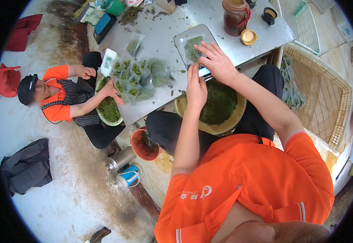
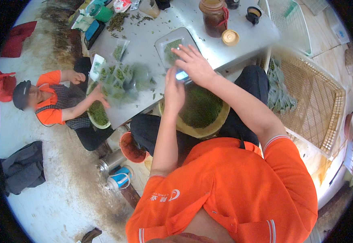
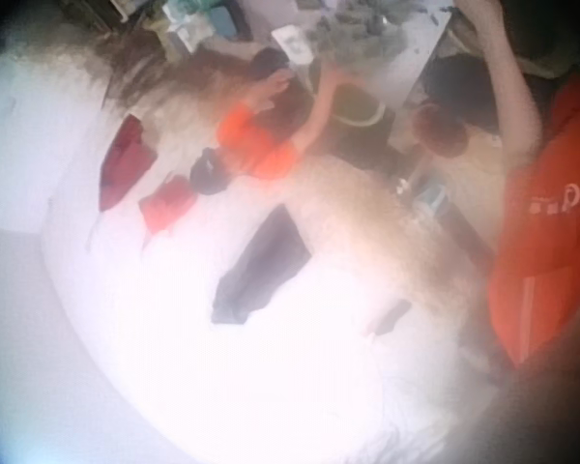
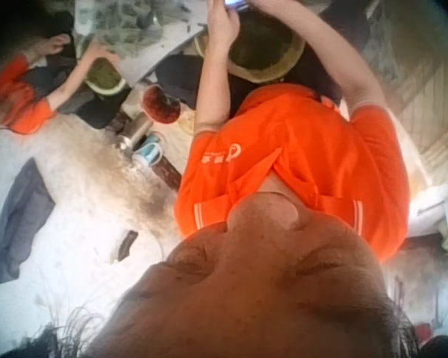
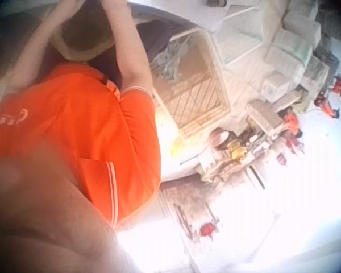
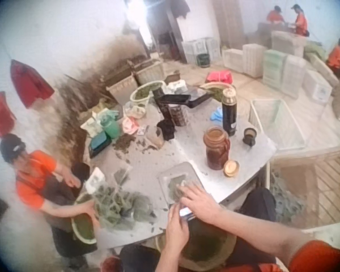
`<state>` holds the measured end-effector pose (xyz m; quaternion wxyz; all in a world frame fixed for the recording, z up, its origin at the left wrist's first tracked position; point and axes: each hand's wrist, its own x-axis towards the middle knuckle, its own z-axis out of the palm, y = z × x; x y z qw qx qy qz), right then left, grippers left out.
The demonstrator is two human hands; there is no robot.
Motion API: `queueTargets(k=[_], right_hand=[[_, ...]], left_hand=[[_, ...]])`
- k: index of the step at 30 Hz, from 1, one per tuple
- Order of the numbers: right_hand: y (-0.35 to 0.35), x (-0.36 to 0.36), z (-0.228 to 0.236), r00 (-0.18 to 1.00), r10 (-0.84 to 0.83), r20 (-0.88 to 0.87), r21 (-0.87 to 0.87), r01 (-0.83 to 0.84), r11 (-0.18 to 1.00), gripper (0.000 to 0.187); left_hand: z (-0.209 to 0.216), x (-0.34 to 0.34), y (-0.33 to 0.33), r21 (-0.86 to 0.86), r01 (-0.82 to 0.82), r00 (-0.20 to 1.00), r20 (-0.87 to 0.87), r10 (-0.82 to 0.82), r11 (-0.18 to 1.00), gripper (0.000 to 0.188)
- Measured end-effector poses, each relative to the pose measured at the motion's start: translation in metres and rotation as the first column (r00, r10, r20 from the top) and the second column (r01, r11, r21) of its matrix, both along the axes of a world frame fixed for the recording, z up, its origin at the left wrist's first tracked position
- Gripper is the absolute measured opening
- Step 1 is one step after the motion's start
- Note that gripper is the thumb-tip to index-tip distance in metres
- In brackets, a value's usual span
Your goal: The person scoops green leaves from a bowl into small plastic bags, weighs each bag on a digital scale, and places the filled bags on the table. The person repeats this process continuously.
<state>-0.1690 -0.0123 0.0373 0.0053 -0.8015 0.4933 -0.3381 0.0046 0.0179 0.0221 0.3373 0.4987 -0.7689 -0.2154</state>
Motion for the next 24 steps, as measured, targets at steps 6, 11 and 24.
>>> queueTargets(k=[6, 11, 24], right_hand=[[0.050, 0.014, 0.035, 0.704, -0.030, 0.710, 0.342, -0.308, 0.888, 0.019], [0.060, 0.021, 0.020, 0.879, -0.153, 0.452, 0.224, 0.054, 0.973, 0.049], [0.051, 0.020, 0.001, 0.957, -0.086, 0.279, 0.101, 0.059, 0.993, 0.027]], left_hand=[[0.068, 0.008, -0.008, -0.121, 0.000, 0.962, 0.272, 0.033, 0.993, 0.047], [0.067, 0.007, 0.005, -0.148, 0.151, 0.871, 0.488, -0.061, 0.977, 0.031], [0.093, 0.010, 0.034, -0.017, 0.102, 0.896, 0.435, -0.085, 0.995, 0.026]])
